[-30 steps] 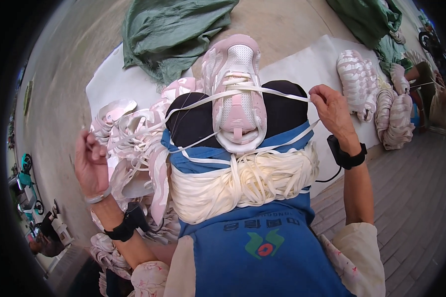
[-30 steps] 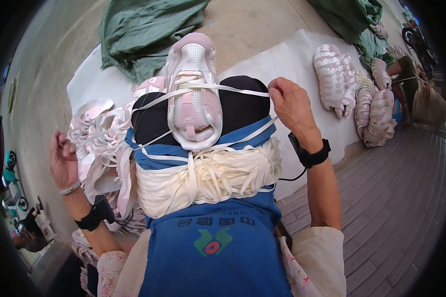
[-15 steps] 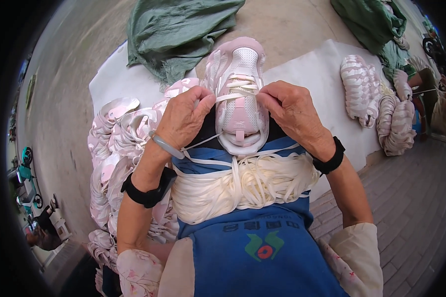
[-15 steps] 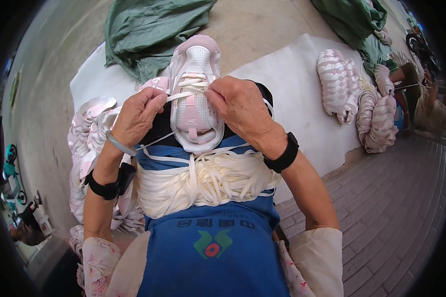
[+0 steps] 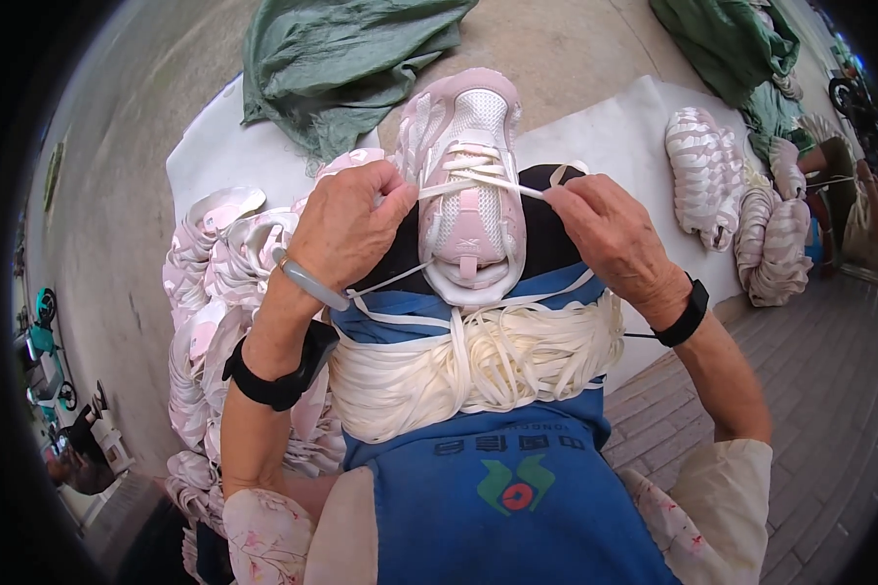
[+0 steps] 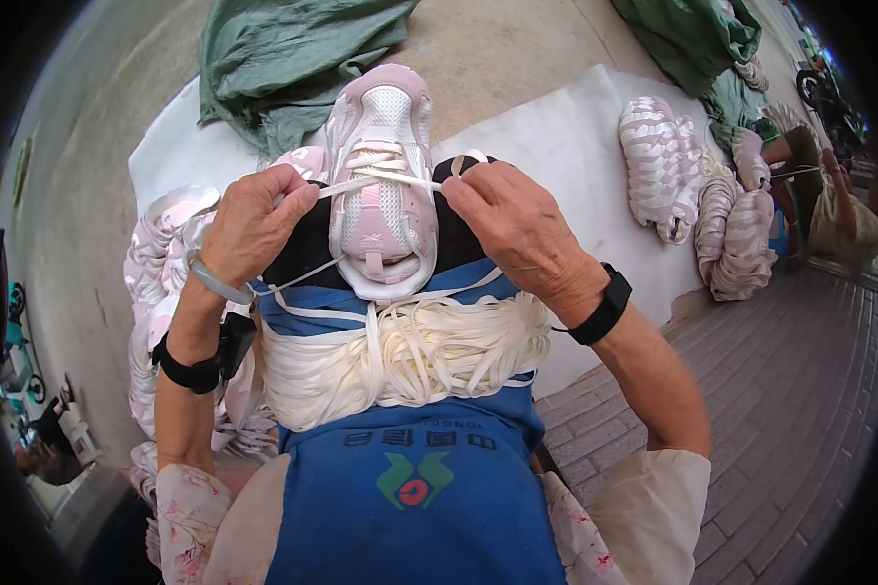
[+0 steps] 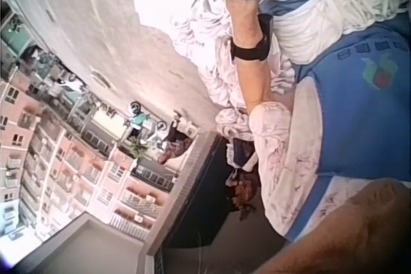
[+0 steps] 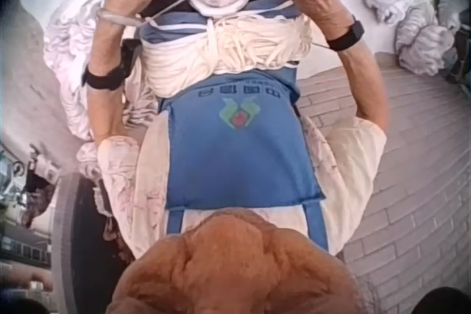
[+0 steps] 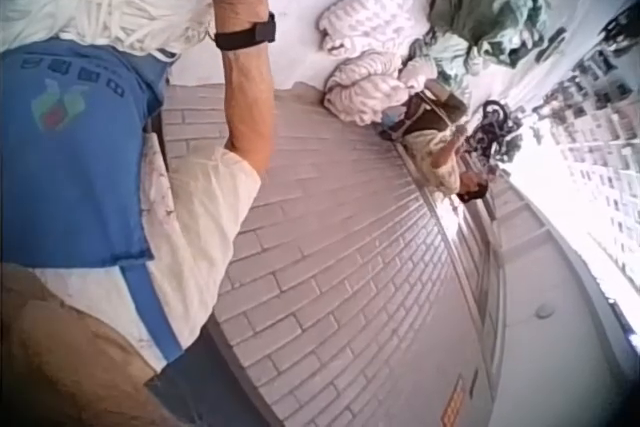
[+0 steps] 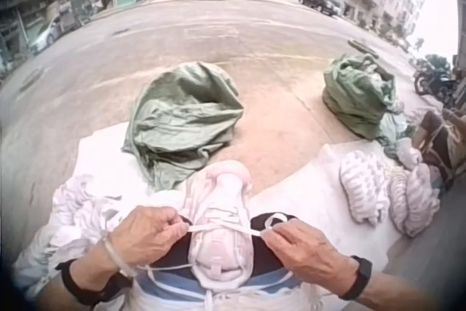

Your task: The recorder is threading laces into a pink and white sneaker.

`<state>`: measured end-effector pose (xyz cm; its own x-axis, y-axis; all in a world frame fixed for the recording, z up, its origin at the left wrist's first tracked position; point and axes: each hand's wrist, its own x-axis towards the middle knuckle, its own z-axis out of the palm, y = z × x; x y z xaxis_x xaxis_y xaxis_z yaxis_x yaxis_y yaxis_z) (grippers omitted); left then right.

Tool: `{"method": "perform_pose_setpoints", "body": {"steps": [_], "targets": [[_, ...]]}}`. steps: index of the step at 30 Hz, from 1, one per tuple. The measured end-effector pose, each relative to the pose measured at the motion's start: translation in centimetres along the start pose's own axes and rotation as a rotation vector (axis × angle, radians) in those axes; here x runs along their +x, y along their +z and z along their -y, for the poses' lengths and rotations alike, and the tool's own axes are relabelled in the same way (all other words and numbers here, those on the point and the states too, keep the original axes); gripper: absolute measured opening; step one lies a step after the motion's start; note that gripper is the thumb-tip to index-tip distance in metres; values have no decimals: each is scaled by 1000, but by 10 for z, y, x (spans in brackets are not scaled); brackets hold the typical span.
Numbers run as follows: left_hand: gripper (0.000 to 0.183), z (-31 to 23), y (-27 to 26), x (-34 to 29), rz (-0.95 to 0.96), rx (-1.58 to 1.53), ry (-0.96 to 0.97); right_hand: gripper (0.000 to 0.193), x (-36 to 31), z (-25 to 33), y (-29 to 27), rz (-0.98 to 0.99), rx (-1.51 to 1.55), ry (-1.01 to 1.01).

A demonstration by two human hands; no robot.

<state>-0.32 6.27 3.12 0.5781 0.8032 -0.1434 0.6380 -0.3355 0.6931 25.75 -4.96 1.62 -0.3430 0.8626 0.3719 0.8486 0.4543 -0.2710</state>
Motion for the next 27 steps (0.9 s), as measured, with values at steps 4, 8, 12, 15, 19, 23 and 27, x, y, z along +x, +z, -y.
{"method": "perform_pose_setpoints", "body": {"steps": [4,8,12,15,19,23,27], "targets": [[30,-3,3,-6,95,-41,-39,7,2,8,0,34,58,156],[30,-20,13,-27,180,-210,18,16,10,34,-12,262,633,464],[23,-28,44,-54,277,-440,-18,14,11,68,-17,501,923,347],[23,-27,59,-62,233,-566,52,17,18,73,-25,669,1071,764],[29,-38,48,-60,261,-779,-80,25,17,61,-7,576,950,929],[33,-50,37,-60,462,-1176,-257,52,27,69,-4,390,1040,850],[34,-54,36,-56,459,-1259,-341,71,18,63,27,240,944,615]]}}
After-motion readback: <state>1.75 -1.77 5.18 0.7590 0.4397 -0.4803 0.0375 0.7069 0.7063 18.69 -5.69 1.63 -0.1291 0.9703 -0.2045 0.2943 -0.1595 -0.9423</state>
